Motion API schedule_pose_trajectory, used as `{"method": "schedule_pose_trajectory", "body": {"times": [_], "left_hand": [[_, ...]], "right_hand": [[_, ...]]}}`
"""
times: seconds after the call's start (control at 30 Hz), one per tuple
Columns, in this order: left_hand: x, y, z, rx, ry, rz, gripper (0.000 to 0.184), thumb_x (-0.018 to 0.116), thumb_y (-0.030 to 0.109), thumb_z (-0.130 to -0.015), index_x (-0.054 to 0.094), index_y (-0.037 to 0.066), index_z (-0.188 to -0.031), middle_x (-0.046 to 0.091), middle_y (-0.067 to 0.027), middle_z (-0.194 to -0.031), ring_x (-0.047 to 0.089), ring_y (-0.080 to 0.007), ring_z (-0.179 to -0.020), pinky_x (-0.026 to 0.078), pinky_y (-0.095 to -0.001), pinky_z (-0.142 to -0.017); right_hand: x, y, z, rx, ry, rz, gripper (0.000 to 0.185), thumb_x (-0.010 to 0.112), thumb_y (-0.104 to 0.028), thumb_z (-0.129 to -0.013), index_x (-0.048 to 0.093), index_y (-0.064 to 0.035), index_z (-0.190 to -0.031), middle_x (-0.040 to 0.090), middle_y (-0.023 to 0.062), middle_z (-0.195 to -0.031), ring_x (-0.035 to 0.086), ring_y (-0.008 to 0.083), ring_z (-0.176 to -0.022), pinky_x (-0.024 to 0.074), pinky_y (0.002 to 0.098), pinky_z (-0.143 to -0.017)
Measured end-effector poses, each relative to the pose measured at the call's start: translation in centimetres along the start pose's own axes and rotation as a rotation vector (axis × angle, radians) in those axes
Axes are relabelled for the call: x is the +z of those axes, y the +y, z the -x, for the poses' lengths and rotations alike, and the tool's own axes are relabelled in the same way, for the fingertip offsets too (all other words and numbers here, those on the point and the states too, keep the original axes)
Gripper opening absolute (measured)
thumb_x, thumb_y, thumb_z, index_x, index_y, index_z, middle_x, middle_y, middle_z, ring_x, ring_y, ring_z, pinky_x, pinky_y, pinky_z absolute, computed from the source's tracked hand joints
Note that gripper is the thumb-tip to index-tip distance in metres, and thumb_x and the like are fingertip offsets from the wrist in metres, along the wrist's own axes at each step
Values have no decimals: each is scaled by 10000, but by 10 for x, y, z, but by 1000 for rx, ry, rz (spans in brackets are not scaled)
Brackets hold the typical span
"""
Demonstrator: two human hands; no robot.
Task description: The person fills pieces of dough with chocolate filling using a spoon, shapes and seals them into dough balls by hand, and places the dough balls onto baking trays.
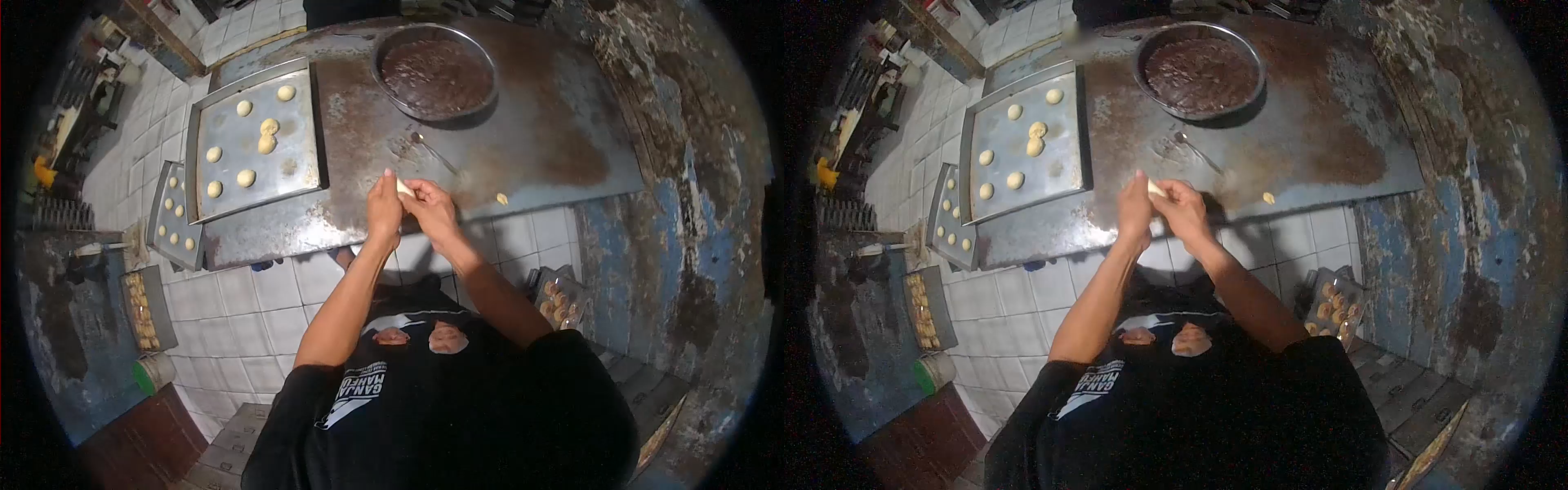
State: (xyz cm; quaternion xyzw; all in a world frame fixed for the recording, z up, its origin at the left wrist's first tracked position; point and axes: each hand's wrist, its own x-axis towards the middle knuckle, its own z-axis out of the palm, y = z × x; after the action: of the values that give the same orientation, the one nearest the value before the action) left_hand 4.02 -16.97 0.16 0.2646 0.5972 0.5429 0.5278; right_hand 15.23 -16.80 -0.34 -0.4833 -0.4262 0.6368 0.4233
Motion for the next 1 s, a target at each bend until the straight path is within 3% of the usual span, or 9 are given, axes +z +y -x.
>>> {"method": "schedule_pose_trajectory", "body": {"times": [0.2, 0.37, 0.43, 0.5, 0.57, 0.63, 0.73, 0.87, 1.0], "left_hand": [[8, -26, 22, 89, 18, 20, 521, 528, 384, -1056, 518, 32, -1440, 653, -159, -1126, 622, -249, -1039, 485, -369, -935], [-32, -114, 23, -73, -268, -398, 431, 650, 192, -935, 568, 13, -1318, 674, -191, -1180, 628, -269, -1095, 479, -365, -965], [-27, -108, 20, 176, -293, -558, 368, 594, 90, -947, 597, 31, -1311, 670, -107, -1179, 616, -166, -1045, 503, -294, -889], [-13, -89, 7, -242, -194, -60, 378, 610, 127, -962, 595, 46, -1331, 668, -86, -1169, 614, -167, -1077, 489, -295, -935], [-10, -75, -26, -232, -223, 15, 448, 634, 103, -955, 541, 50, -1389, 651, -77, -1224, 611, -160, -1112, 483, -300, -973], [-2, -50, -53, -216, -246, 94, 529, 658, 78, -947, 488, 53, -1447, 633, -68, -1280, 607, -152, -1147, 476, -304, -1011], [7, 5, -84, -134, -249, 95, 934, 793, -130, -742, 339, 83, -1529, 611, -47, -1265, 591, -145, -1168, 459, -286, -1040], [-13, 32, -137, -69, -267, 6, 695, 788, -108, -770, 484, 52, -1375, 623, -48, -1250, 597, -134, -1150, 476, -287, -1020], [-26, 52, -179, -35, -193, 12, 475, 758, -78, -825, 591, 43, -1253, 682, -63, -1201, 643, -144, -1110, 502, -280, -979]], "right_hand": [[-50, -45, 26, -12, -34, -107, 305, 682, -82, -968, 623, 20, -1250, 719, 59, -1057, 668, 111, -932, 521, 254, -835], [-53, 34, 12, -474, -208, 887, 207, 705, -135, -863, 706, -70, -1060, 679, 143, -863, 649, 356, -846, 517, 426, -856], [-44, 10, 11, -731, -234, 834, 183, 702, -133, -829, 699, -59, -995, 675, 114, -842, 632, 349, -878, 510, 443, -858], [-48, 2, -25, -436, -141, 572, 189, 697, -149, -860, 718, -62, -1026, 669, 96, -904, 623, 323, -886, 512, 418, -853], [-75, 12, -90, -136, -41, 356, 184, 689, -137, -872, 705, -57, -1038, 671, 125, -998, 641, 321, -910, 515, 438, -836], [-104, 38, -137, -339, 174, 1108, 156, 637, -117, -908, 665, -26, -1031, 659, 189, -1051, 654, 355, -958, 513, 472, -815], [-112, 79, -170, -431, 101, 1415, 140, 572, -108, -949, 612, 1, -1027, 639, 256, -1036, 636, 426, -975, 502, 512, -821], [-79, 9, -166, -222, -106, 839, 153, 516, -103, -987, 553, 41, -1023, 620, 285, -1012, 597, 501, -954, 489, 561, -847], [-74, -30, -184, -201, -179, 1121, 176, 448, -49, -955, 534, 89, -1021, 639, 330, -990, 666, 507, -915, 528, 566, -772]]}}
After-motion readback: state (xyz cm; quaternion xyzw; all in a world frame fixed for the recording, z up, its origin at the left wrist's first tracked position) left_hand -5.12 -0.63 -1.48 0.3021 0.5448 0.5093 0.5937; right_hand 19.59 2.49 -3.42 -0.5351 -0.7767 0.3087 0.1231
